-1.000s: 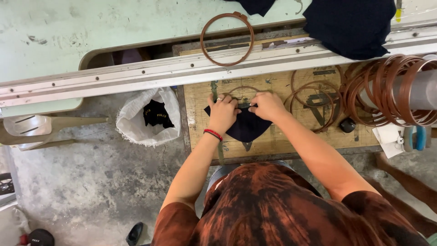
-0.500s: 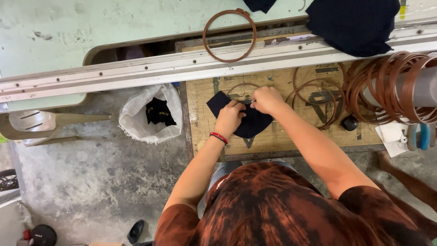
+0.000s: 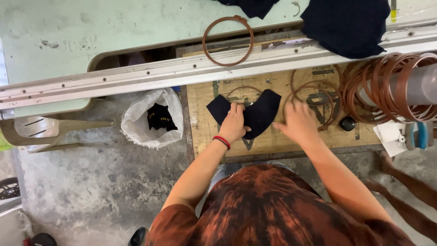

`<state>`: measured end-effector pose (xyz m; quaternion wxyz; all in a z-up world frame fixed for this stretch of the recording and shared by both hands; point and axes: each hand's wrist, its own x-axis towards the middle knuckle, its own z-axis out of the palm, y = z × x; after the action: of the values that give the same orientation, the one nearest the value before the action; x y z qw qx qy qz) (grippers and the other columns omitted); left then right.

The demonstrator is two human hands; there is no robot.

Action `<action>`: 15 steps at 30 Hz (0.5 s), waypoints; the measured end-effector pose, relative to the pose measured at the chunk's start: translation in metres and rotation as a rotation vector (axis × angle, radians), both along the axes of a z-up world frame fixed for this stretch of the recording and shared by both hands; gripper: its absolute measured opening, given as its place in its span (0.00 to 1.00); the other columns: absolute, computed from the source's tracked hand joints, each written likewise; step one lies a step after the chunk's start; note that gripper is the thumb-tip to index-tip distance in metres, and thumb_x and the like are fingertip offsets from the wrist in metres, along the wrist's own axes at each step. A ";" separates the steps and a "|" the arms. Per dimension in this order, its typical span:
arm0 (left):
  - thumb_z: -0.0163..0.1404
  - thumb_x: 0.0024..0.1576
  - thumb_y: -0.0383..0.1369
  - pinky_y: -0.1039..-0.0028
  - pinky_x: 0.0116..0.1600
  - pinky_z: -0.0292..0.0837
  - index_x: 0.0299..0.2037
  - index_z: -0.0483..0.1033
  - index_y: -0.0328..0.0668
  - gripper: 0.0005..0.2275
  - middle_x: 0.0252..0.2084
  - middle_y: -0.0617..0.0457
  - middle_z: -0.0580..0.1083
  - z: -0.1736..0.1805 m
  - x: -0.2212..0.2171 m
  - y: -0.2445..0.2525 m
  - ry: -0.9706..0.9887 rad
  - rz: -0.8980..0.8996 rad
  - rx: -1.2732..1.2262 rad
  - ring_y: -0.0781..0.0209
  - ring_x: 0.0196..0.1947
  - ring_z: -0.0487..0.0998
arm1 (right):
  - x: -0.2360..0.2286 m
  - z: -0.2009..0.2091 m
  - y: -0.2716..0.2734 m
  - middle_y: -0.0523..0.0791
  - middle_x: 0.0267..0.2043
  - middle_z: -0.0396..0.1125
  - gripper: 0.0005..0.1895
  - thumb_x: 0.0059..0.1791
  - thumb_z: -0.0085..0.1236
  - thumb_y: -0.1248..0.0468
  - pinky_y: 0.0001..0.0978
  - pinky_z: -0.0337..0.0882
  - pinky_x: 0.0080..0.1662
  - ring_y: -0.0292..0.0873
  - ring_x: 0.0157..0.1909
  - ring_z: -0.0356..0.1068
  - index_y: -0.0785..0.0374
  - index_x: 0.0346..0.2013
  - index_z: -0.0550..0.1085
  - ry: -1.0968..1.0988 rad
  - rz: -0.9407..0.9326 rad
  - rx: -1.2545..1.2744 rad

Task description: Preparing fabric pieces in hoops and loading them into an industrial embroidery machine for processing.

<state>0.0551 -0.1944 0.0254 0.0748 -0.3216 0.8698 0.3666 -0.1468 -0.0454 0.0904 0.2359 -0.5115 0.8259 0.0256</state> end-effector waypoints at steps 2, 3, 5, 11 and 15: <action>0.74 0.47 0.34 0.47 0.65 0.79 0.59 0.61 0.28 0.37 0.59 0.34 0.60 0.007 0.003 0.001 0.035 0.008 0.009 0.15 0.61 0.74 | -0.014 -0.022 0.042 0.59 0.63 0.66 0.41 0.50 0.67 0.45 0.67 0.66 0.66 0.64 0.73 0.61 0.68 0.69 0.67 0.046 -0.024 0.163; 0.72 0.48 0.32 0.46 0.65 0.79 0.60 0.62 0.27 0.36 0.60 0.33 0.61 0.010 0.004 0.002 0.061 0.018 0.028 0.15 0.61 0.73 | -0.017 -0.039 0.061 0.55 0.56 0.66 0.27 0.55 0.58 0.49 0.63 0.67 0.63 0.61 0.68 0.63 0.64 0.61 0.70 0.078 0.022 0.109; 0.71 0.50 0.31 0.44 0.64 0.79 0.62 0.62 0.26 0.34 0.60 0.32 0.62 0.013 0.011 0.001 0.091 0.029 0.046 0.15 0.62 0.73 | -0.022 -0.053 0.080 0.50 0.50 0.66 0.16 0.61 0.49 0.53 0.59 0.68 0.61 0.57 0.63 0.65 0.60 0.54 0.74 0.113 0.069 0.055; 0.65 0.57 0.30 0.58 0.55 0.83 0.63 0.75 0.37 0.23 0.54 0.45 0.74 -0.005 0.049 -0.010 0.248 0.128 -0.036 0.42 0.52 0.82 | -0.024 -0.054 0.075 0.49 0.51 0.72 0.13 0.63 0.46 0.57 0.53 0.71 0.58 0.53 0.62 0.68 0.59 0.54 0.74 0.176 0.002 0.039; 0.64 0.57 0.26 0.62 0.51 0.84 0.58 0.79 0.39 0.18 0.51 0.47 0.76 0.001 0.073 -0.009 0.326 0.331 -0.069 0.47 0.48 0.83 | -0.023 -0.050 0.075 0.43 0.40 0.73 0.11 0.61 0.56 0.55 0.37 0.76 0.50 0.45 0.51 0.75 0.55 0.46 0.81 0.354 -0.011 -0.346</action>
<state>0.1286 -0.2034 0.0260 -0.1388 -0.3987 0.8179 0.3909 -0.1698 0.0292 0.0407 -0.0034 -0.5272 0.8493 -0.0283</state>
